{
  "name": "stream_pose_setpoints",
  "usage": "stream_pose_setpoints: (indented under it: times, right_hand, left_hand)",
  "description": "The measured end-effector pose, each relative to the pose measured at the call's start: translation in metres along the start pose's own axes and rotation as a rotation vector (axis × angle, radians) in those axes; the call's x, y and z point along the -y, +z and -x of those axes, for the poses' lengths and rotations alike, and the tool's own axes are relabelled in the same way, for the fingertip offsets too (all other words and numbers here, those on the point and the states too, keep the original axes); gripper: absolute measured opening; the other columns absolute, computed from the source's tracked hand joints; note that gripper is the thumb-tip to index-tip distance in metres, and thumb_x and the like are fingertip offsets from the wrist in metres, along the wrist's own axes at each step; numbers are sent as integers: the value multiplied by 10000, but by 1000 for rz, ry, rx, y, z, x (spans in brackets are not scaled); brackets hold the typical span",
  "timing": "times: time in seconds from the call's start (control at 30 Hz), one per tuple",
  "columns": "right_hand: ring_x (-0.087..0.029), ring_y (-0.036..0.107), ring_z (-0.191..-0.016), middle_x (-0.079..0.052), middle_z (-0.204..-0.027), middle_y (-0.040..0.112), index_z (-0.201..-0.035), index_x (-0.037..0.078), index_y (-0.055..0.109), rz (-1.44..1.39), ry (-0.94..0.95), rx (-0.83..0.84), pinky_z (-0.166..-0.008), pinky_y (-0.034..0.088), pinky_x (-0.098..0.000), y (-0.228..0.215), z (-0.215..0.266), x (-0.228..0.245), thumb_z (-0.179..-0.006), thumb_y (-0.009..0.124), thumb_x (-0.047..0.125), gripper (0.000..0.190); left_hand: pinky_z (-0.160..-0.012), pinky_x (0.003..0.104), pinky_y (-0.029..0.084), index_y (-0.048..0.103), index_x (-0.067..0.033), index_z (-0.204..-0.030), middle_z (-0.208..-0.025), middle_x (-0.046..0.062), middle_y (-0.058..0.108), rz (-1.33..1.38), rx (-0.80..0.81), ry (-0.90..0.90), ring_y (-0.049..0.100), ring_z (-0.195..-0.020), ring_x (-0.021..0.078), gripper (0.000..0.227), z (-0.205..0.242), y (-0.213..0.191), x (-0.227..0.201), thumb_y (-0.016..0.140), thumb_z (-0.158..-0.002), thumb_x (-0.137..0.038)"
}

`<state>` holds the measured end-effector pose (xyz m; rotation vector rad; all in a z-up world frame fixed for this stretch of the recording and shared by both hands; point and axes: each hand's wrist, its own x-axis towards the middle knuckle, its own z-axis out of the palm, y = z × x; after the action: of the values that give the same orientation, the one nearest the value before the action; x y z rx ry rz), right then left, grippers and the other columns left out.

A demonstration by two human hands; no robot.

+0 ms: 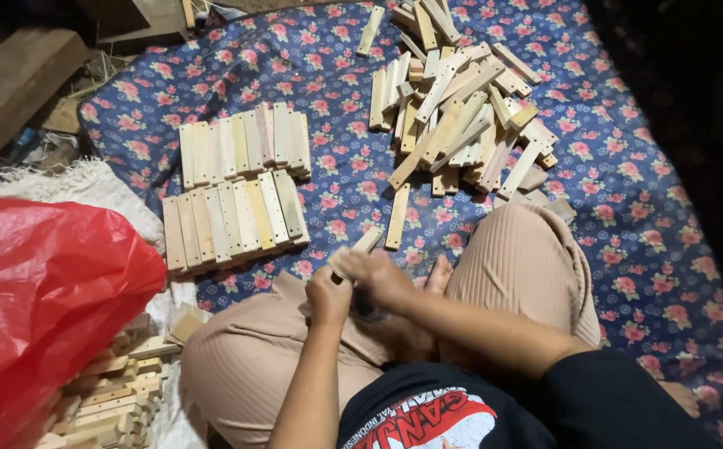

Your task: The person is sorting and stacking small wooden slats into organized piles while sitting on the floor.

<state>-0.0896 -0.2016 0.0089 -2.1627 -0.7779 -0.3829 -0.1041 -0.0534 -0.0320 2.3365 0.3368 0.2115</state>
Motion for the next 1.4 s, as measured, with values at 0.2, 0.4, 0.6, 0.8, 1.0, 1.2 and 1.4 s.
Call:
stream_pose_setpoints:
  times: [0.2, 0.4, 0.6, 0.8, 1.0, 1.2, 1.4]
  right_hand:
    - [-538, 572, -1172, -336, -1218, 664, -1249, -62, 675, -162, 186, 36, -1062, 418, -559, 10, 24, -46, -993, 407, 85, 398]
    - [-389, 628, -1168, -197, -1196, 716, -1164, 49, 718, 729, 181, 2, -962, 468, -482, 18, 20, -118, -922, 562, 173, 313]
    - [-302, 547, -1348, -105, -1461, 596, -1410, 121, 605, 159, 157, 152, -1083, 456, -365, 16, 30, -27, -949, 591, 207, 469]
    - [-303, 534, -1353, -160, -1443, 574, -1423, 51, 569, 183, 315, 163, -1150, 430, -312, 28, 48, -129, -976, 510, 66, 451]
    - [-291, 604, -1272, -80, -1442, 590, -1446, 87, 554, -21, 175, 229, -1112, 478, -316, -1, 8, 21, -922, 607, 151, 530]
    - [-390, 485, -1360, -229, -1440, 568, -1438, 36, 534, -309, 750, 65, -1185, 375, -445, -27, -18, -1, -1035, 410, 417, 568]
    - [-246, 508, -1375, -79, -1429, 613, -1382, 138, 624, -365, 948, 127, -1197, 351, -361, -11, -8, 6, -1023, 498, 488, 517]
  left_hand:
    - [-735, 380, 647, 800, -209, -1052, -713, 23, 756, 51, 222, -123, 760, -795, 236, 383, -3, -7, 11, 852, -690, -322]
    - [-680, 378, 637, 787, -111, -1107, -787, 78, 765, 133, 142, -27, 765, -762, 234, 442, -2, -8, 1, 870, -702, -265]
    - [-696, 399, 623, 807, -186, -980, -717, 46, 735, 92, 114, 20, 743, -737, 240, 301, -6, -9, 1, 836, -685, -240]
    - [-674, 391, 612, 797, -107, -1063, -761, 90, 751, 186, 117, 32, 753, -743, 251, 399, -4, -16, -8, 870, -684, -209]
    - [-701, 444, 592, 756, -102, -862, -697, 115, 671, 36, 76, 12, 713, -743, 340, 153, -8, 2, 28, 753, -720, -160]
    - [-704, 378, 618, 804, -148, -1001, -742, 52, 740, 100, 152, -11, 754, -773, 231, 344, -6, -2, 8, 850, -665, -204]
    - [-707, 370, 619, 806, -174, -1032, -752, 36, 737, 86, 134, 27, 748, -774, 214, 396, -12, 16, 26, 884, -653, -258]
